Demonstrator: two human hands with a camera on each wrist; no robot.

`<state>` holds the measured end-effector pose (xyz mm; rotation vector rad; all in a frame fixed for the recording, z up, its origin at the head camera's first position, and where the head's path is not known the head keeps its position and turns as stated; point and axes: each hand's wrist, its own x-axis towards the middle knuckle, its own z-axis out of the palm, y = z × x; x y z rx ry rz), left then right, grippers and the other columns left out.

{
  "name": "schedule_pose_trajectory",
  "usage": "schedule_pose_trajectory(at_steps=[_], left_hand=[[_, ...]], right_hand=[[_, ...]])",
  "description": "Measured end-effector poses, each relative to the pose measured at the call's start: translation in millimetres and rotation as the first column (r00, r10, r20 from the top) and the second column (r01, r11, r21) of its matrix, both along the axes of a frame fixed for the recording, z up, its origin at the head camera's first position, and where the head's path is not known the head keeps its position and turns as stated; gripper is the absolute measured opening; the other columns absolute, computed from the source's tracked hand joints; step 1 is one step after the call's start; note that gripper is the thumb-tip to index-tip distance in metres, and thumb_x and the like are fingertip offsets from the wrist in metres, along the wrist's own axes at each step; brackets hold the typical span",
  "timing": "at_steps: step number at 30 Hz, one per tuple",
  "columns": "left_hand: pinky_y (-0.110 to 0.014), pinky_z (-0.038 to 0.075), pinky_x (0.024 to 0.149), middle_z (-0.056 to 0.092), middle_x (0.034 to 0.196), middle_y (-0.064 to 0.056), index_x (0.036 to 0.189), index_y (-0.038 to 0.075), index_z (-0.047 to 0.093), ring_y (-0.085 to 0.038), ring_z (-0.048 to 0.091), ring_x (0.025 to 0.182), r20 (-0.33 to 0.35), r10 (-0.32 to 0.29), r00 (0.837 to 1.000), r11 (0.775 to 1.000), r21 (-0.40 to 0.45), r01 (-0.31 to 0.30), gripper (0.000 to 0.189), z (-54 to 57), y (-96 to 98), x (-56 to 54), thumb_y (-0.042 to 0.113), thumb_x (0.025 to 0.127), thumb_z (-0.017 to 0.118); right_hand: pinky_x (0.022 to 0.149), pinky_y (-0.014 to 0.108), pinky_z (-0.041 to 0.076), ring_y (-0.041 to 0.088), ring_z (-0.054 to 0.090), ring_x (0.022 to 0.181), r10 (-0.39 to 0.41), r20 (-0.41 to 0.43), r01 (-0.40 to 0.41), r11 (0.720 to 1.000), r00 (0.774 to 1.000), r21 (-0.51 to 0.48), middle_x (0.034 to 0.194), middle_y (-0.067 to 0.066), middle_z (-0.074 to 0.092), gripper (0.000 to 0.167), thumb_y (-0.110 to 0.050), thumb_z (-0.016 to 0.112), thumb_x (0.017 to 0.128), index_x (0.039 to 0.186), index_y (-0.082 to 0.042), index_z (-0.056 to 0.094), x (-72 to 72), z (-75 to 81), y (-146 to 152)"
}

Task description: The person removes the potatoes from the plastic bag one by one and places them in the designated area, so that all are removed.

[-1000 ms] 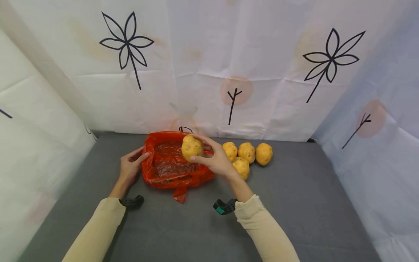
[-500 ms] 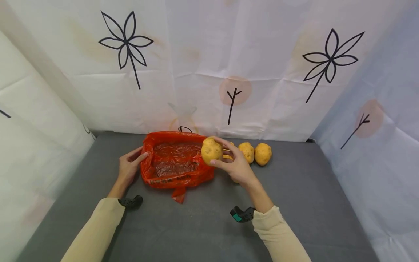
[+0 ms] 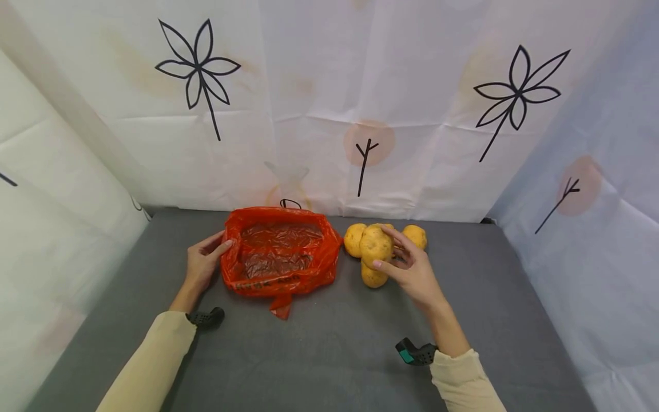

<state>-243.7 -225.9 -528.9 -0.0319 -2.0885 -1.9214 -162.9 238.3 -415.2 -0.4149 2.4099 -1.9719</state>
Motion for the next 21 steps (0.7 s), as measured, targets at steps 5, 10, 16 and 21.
schedule_pose_trajectory(at_steps=[5, 10, 16, 21], left_hand=[[-0.016, 0.053, 0.084, 0.063, 0.132, -0.025, 0.133, -0.004, 0.064, -0.003, 0.064, 0.104, 0.000, -0.025, 1.000, 1.000, 0.018, 0.025, 0.042, 10.4, 1.9, 4.8, 0.007, 0.093, 0.074], [-0.016, 0.054, 0.082, 0.060, 0.131, -0.032, 0.132, -0.010, 0.062, -0.005, 0.065, 0.103, -0.004, -0.045, 0.999, 0.999, 0.016, 0.045, 0.042, 27.9, 6.1, 14.5, 0.003, 0.094, 0.072], [-0.016, 0.053, 0.084, 0.060, 0.132, -0.031, 0.133, -0.009, 0.062, -0.006, 0.065, 0.104, 0.008, -0.039, 0.999, 0.999, 0.007, 0.039, 0.042, 30.4, 7.9, 16.4, 0.003, 0.094, 0.072], [-0.016, 0.053, 0.084, 0.060, 0.132, -0.031, 0.133, -0.008, 0.062, -0.006, 0.064, 0.104, 0.010, -0.035, 0.999, 0.999, 0.007, 0.035, 0.042, 28.5, 7.3, 15.4, 0.004, 0.094, 0.072]], right_hand=[[0.087, 0.021, 0.053, 0.018, 0.049, 0.121, -0.048, -0.007, 0.049, 0.998, 0.999, 0.034, 0.153, 0.016, 0.038, 0.069, -0.003, 0.069, 0.096, 0.157, -0.012, 0.039, 7.5, -10.2, 19.7], [0.086, 0.020, 0.053, 0.014, 0.050, 0.120, -0.094, -0.009, 0.094, 0.993, 0.996, 0.075, 0.150, 0.016, 0.040, 0.068, -0.005, 0.069, 0.097, 0.158, -0.012, 0.038, 12.6, -20.6, 33.4], [0.085, 0.018, 0.051, 0.012, 0.049, 0.119, -0.135, 0.004, 0.134, 0.983, 0.991, 0.126, 0.151, 0.017, 0.039, 0.069, -0.009, 0.070, 0.097, 0.158, -0.012, 0.038, 14.9, -31.8, 43.4], [0.083, 0.017, 0.050, 0.014, 0.047, 0.120, -0.189, 0.013, 0.183, 0.964, 0.982, 0.193, 0.152, 0.018, 0.038, 0.071, -0.014, 0.073, 0.096, 0.158, -0.013, 0.038, 14.9, -42.1, 49.3]])
